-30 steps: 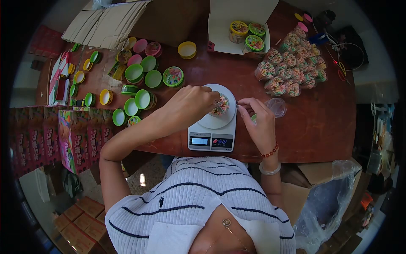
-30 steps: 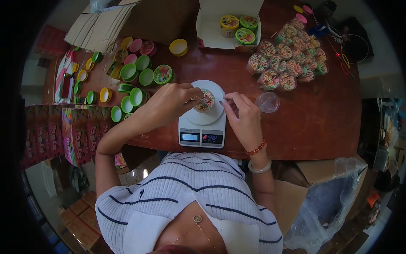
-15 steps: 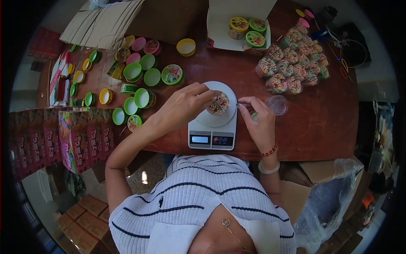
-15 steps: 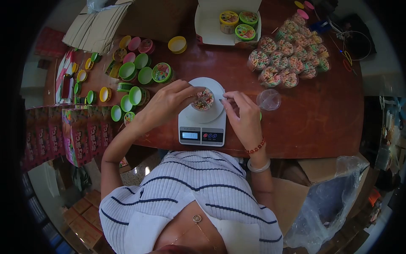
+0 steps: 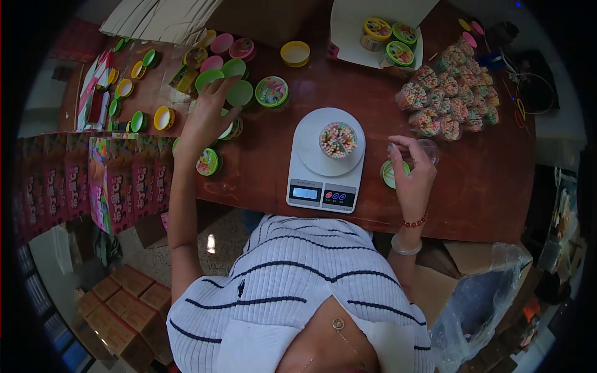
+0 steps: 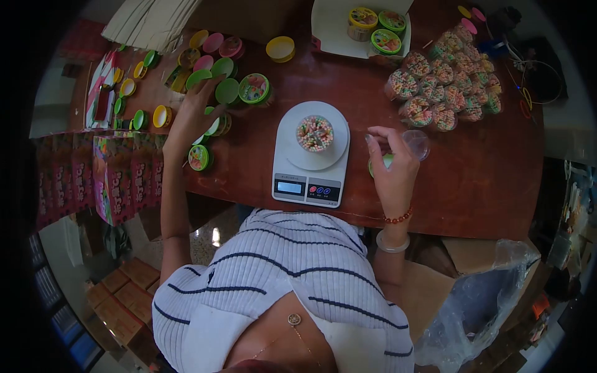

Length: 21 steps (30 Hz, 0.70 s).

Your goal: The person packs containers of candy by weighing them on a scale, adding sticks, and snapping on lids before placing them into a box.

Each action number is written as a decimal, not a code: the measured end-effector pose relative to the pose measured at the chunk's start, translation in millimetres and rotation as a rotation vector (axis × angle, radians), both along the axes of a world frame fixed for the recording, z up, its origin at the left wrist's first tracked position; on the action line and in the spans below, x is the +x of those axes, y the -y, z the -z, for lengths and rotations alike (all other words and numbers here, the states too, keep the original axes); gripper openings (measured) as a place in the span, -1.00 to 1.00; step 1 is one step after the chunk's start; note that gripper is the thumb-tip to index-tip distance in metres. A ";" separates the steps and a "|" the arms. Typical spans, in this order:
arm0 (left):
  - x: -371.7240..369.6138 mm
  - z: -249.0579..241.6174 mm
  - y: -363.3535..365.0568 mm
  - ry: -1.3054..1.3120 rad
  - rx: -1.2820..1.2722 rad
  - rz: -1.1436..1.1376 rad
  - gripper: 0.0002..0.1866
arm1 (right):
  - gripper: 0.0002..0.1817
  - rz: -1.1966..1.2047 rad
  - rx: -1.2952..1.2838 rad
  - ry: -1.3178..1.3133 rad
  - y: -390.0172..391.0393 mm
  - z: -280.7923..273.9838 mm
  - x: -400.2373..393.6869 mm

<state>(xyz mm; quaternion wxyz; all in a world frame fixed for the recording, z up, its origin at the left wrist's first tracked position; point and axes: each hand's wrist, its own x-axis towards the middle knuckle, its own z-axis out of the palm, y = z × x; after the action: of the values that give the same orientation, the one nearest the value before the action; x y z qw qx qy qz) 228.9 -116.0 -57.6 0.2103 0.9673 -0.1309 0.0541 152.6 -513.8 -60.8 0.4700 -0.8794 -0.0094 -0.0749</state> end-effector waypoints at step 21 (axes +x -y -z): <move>24.5 -16.4 20.5 0.267 0.084 -0.172 -0.37 | -0.02 -0.201 -0.024 0.163 -58.9 35.7 4.4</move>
<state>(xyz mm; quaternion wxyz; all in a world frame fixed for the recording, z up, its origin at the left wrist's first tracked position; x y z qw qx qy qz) 253.4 -136.5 -41.2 0.1447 0.9671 -0.0767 0.1946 157.0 -454.9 -96.5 0.4622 -0.8706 -0.1366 -0.0983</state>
